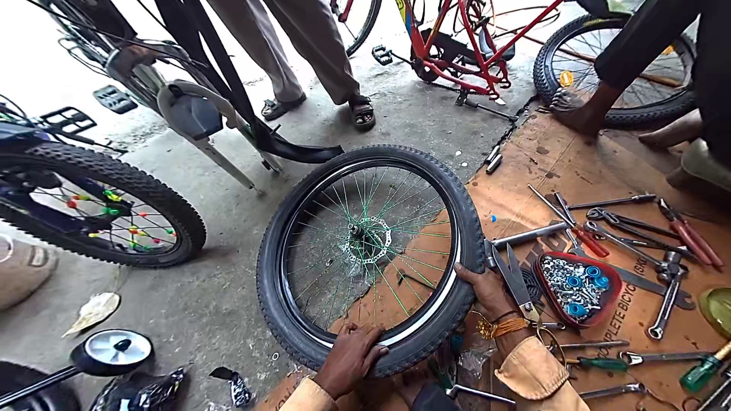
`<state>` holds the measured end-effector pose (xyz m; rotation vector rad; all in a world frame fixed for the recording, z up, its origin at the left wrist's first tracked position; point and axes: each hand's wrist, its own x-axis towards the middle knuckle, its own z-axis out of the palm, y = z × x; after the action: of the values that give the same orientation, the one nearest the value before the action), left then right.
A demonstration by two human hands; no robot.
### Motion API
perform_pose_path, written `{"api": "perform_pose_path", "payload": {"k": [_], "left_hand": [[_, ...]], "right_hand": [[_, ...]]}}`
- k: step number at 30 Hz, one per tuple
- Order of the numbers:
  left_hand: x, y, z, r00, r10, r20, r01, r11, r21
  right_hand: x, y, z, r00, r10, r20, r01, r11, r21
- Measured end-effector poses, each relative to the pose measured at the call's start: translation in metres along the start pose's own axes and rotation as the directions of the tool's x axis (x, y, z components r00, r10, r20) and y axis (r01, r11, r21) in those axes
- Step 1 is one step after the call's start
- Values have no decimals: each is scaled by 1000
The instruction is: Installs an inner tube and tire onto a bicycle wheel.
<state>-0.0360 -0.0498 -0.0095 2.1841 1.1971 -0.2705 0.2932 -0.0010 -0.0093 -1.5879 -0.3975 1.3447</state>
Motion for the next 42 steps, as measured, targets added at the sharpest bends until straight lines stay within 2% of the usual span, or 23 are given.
{"api": "perform_pose_path", "payload": {"k": [4,7,10,13,16,18,22,24,26,28,31,33,36,39,42], "left_hand": [[-16,-20,-2,998,-52,21,49,993,108],[-26,-38,-10,998,-70,-2,69,987,145],[-37,-55,-19,998,-57,-27,61,982,179],[-45,-67,-29,997,-55,-53,65,975,214],[-49,-76,-29,993,-33,-115,60,971,232],[-52,-83,-26,988,-29,-154,64,973,222],[-60,-102,-24,976,-65,-207,97,984,147],[-63,-100,-25,948,-93,-305,108,994,35],[-63,-77,-24,899,-103,-426,109,994,-12],[-57,-36,-20,872,-16,-490,30,999,21],[-36,15,-2,874,125,-469,-81,990,114],[-23,21,10,901,113,-419,-47,985,165],[-16,16,23,929,13,-370,78,970,231],[-15,17,28,926,-49,-374,159,950,269],[-17,17,37,906,-11,-423,162,933,322]], "right_hand": [[-21,38,3,994,102,-24,-96,979,180],[-38,46,14,986,145,-87,-123,968,218],[-26,28,13,985,8,-173,7,997,83],[9,8,8,983,-11,-182,-16,989,-145],[20,7,4,988,-1,-155,-37,970,-242],[15,9,1,992,13,-123,-35,983,-180],[-3,23,6,993,57,-99,-41,987,153],[-14,28,9,994,71,-80,-46,959,280],[-28,31,18,993,72,-88,-42,952,304],[-41,34,25,994,68,-88,-45,968,246],[-52,37,22,996,71,-44,-63,985,162],[-45,24,16,998,-4,-69,9,998,65],[-8,-12,7,992,-102,-77,90,986,-141],[32,-48,9,993,-80,-92,47,948,-315],[39,-61,13,997,-23,-77,-11,910,-414]]}}
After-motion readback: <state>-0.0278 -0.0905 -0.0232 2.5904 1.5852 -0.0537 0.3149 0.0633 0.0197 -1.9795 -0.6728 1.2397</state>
